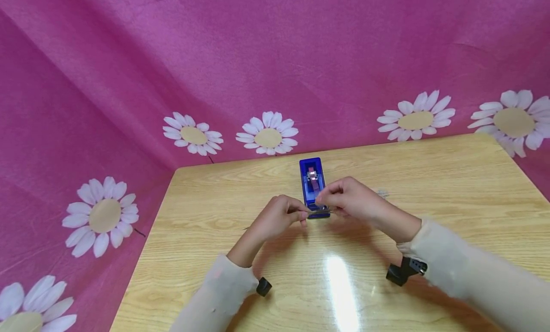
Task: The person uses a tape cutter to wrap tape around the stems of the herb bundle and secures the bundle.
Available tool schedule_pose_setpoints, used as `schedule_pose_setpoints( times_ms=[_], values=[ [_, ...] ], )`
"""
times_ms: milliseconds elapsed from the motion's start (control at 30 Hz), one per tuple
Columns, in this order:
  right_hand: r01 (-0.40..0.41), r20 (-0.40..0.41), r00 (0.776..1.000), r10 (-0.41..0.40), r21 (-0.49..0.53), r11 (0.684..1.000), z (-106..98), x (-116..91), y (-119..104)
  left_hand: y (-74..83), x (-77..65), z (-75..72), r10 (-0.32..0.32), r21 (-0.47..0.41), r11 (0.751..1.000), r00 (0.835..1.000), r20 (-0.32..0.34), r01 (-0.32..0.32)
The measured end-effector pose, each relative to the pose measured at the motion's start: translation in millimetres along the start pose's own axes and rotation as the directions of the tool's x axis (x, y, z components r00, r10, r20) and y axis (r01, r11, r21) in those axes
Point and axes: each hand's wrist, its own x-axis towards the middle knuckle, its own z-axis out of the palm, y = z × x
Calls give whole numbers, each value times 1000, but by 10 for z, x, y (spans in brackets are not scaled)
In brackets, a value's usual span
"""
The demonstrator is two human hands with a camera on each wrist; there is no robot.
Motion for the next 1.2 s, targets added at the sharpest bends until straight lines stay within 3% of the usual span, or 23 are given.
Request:
schedule_pose_setpoints(
  times_ms=[300, 633, 1200],
  values=[
    [31, -33, 999, -30, 20, 999, 109, -60, 57, 26, 105, 40, -16, -100, 995, 999, -44, 11],
    [46, -103, 993, -51, -42, 998, 263, -74, 214, 12, 186, 63, -39, -238, 971, 998, -50, 26],
    [138, -248, 948, -199, -245, 960, 386, -122, 383, 62, 185, 42, -20, -274, 962, 1000, -24, 12]
  ],
)
